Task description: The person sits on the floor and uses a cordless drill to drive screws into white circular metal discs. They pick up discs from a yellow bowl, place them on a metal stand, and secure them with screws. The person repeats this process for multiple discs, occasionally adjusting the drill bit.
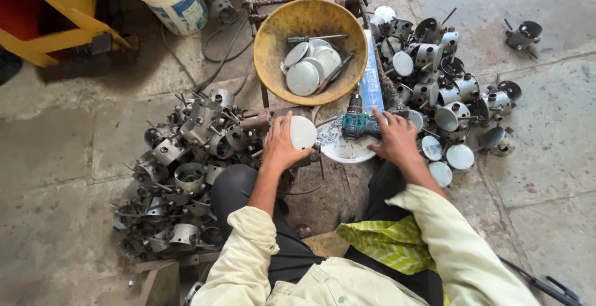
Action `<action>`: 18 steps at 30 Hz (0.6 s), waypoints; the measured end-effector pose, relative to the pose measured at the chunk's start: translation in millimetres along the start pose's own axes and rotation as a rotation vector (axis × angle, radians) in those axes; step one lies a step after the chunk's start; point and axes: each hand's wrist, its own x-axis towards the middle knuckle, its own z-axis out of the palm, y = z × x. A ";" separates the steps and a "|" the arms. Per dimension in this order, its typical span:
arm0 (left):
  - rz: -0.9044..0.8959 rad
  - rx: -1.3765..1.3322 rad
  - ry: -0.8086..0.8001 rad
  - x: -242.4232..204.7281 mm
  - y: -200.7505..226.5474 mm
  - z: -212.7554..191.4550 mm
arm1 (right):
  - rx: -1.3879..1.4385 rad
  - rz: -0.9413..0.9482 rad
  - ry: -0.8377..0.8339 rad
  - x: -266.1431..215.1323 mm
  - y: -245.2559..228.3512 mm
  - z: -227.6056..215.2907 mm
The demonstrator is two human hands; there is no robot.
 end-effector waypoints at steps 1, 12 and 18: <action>-0.016 -0.018 -0.010 -2.9 -0.8 2.7 | -0.019 -0.008 -0.012 10.9 1.1 12.6; -0.188 0.004 -0.042 -7.9 0.8 -3.0 | -0.080 -0.158 0.153 48.4 21.1 64.0; -0.344 -0.082 -0.111 -4.8 -11.6 -11.7 | 0.542 -0.114 0.557 12.5 6.9 32.4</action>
